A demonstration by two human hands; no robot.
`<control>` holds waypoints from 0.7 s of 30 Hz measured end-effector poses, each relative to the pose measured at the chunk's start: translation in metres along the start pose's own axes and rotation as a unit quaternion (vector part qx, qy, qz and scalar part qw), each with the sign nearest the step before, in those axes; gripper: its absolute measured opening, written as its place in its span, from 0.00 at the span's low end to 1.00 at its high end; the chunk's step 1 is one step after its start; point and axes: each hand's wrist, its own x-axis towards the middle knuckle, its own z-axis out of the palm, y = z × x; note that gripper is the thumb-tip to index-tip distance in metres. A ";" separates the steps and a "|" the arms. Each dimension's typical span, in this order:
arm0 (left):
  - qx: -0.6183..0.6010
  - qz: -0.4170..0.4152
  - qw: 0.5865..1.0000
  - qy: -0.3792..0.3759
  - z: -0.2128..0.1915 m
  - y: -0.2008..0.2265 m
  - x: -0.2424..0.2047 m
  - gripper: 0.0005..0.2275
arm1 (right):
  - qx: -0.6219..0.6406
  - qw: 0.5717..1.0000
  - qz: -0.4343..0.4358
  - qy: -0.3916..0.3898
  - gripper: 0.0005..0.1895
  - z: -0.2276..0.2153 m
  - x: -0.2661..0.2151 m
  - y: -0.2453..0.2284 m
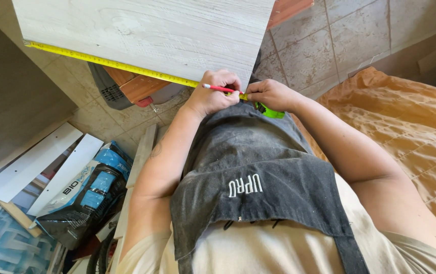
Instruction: The person positions a rectangular wood panel on a table saw, then uses a tape measure and pencil to measure and mark the panel's dimensions. The person handles the wood panel, tape measure, and pencil throughout the task.
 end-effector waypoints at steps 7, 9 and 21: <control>-0.001 0.016 1.000 0.019 0.002 -0.001 -0.003 0.05 | 0.013 1.000 -0.011 -0.008 0.08 0.000 0.003 0.006; 0.000 0.007 1.000 0.015 0.002 0.000 -0.003 0.04 | 0.013 1.000 -0.012 -0.010 0.08 0.000 0.003 0.008; -0.005 0.017 1.000 0.020 0.003 -0.004 -0.003 0.05 | 0.004 1.000 -0.006 -0.009 0.08 -0.001 0.001 0.000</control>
